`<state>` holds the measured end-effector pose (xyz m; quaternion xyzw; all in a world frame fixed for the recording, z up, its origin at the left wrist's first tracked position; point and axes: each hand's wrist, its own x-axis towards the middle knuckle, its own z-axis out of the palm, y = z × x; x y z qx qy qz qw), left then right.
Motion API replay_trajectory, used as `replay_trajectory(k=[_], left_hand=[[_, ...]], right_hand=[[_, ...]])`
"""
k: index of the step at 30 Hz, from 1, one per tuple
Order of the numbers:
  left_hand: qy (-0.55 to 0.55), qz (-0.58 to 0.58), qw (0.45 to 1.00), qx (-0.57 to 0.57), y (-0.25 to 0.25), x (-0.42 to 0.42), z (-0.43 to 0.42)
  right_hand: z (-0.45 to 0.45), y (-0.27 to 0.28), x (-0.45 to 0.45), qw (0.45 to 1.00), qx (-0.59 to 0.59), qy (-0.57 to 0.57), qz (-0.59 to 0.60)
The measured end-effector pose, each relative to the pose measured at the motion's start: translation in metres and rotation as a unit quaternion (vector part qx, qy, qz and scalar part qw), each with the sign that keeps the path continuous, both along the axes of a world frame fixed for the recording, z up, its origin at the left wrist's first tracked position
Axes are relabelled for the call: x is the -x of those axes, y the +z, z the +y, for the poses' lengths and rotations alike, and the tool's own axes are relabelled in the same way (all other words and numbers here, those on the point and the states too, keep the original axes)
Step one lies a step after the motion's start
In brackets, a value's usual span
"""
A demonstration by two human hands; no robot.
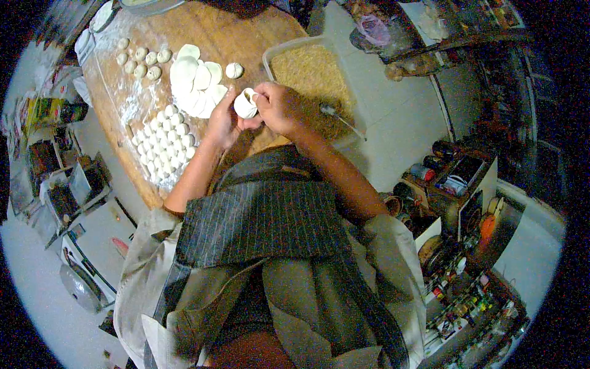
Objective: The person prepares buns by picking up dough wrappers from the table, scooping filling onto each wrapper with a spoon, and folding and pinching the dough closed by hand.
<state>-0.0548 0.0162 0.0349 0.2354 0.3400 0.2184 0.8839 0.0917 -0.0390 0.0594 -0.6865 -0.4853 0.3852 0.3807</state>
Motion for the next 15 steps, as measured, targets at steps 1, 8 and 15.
replay_trajectory(k=[1, 8, 15], left_hand=[[-0.001, -0.001, 1.000, -0.001, 0.006, -0.004, -0.003], [0.056, -0.046, 0.997, 0.001, -0.008, -0.005, -0.007], [0.040, 0.022, 0.999, 0.021, 0.007, -0.003, -0.009]], right_hand=[[0.000, 0.007, -0.001, 1.000, -0.005, 0.001, -0.027], [-0.002, 0.013, -0.003, 0.999, 0.044, 0.018, 0.015], [-0.001, 0.019, -0.006, 0.994, 0.067, 0.064, 0.049]])
